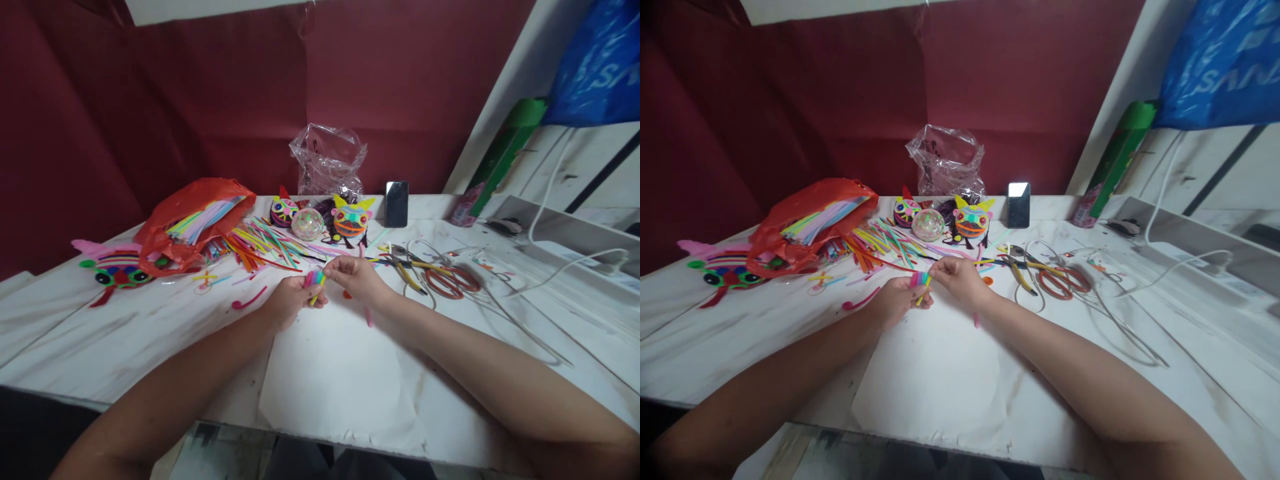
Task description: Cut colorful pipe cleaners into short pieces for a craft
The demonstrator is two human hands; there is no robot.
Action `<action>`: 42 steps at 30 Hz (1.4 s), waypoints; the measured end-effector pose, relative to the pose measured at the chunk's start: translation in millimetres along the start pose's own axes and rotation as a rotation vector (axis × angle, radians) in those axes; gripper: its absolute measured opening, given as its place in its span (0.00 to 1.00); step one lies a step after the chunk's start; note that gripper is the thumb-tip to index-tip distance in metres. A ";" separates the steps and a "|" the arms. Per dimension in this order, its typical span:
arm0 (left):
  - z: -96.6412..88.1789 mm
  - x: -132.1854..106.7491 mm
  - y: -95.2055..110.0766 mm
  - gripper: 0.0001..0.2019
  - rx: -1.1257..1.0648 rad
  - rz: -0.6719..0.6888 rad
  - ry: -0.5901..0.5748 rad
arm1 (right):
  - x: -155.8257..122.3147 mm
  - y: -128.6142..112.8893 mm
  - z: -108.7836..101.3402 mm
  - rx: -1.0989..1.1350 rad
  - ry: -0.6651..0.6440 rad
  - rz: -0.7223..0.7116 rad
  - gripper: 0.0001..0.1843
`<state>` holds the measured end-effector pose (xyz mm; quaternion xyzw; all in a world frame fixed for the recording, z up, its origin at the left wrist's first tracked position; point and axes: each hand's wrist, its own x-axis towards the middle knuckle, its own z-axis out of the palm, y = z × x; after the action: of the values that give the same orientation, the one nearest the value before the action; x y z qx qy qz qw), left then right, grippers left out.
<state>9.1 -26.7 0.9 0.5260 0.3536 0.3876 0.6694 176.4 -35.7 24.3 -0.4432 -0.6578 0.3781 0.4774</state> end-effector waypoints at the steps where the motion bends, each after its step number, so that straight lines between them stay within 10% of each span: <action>1: 0.1 -0.2 0.1 0.18 -0.011 -0.009 -0.009 | -0.5 -0.3 0.0 -0.014 0.004 -0.010 0.14; 18: 0.8 -0.7 4.2 0.17 -0.100 -0.010 -0.041 | -1.8 9.8 -1.7 -0.400 -0.075 -0.437 0.20; 31: -2.1 2.0 1.9 0.13 -0.082 -0.007 -0.009 | -3.3 5.6 -1.7 -0.344 -0.064 -0.303 0.18; 42: -7.1 5.3 7.1 0.09 -0.149 0.014 0.129 | 6.7 -14.2 -25.2 -0.142 0.204 -0.162 0.14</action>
<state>4.2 -17.8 6.1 0.4513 0.3626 0.4506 0.6795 196.5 -32.1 45.8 -0.4576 -0.6645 0.2439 0.5380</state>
